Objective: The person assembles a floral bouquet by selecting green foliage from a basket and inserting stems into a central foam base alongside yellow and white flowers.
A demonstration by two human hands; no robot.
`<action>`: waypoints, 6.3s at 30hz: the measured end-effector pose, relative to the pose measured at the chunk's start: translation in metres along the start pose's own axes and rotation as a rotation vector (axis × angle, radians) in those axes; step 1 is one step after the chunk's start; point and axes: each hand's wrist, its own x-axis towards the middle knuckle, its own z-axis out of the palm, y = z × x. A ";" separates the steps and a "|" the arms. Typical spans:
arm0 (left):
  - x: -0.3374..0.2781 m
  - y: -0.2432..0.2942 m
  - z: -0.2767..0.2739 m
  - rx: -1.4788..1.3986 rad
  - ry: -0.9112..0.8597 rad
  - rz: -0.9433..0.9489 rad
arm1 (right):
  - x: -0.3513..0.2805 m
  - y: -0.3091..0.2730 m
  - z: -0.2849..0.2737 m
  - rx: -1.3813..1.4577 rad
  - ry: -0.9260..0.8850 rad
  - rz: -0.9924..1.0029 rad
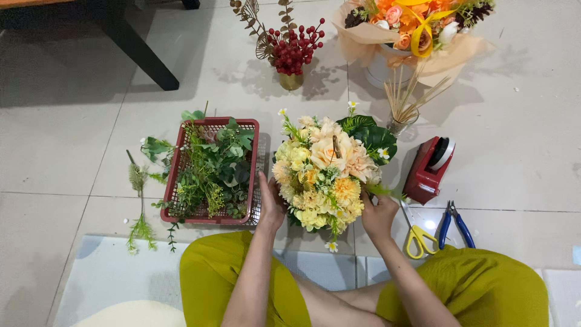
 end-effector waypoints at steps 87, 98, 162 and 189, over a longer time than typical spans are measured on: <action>0.094 -0.056 -0.082 -0.075 0.067 0.181 | 0.014 -0.002 -0.060 0.239 -0.149 0.088; 0.074 -0.046 -0.069 -0.082 0.080 0.174 | 0.004 -0.037 -0.041 0.103 -0.266 -0.146; 0.118 -0.062 -0.064 0.030 0.031 -0.082 | 0.010 0.015 -0.026 0.953 0.071 0.981; 0.134 -0.058 -0.138 -0.448 0.213 0.037 | 0.014 0.035 -0.121 0.739 -0.044 0.860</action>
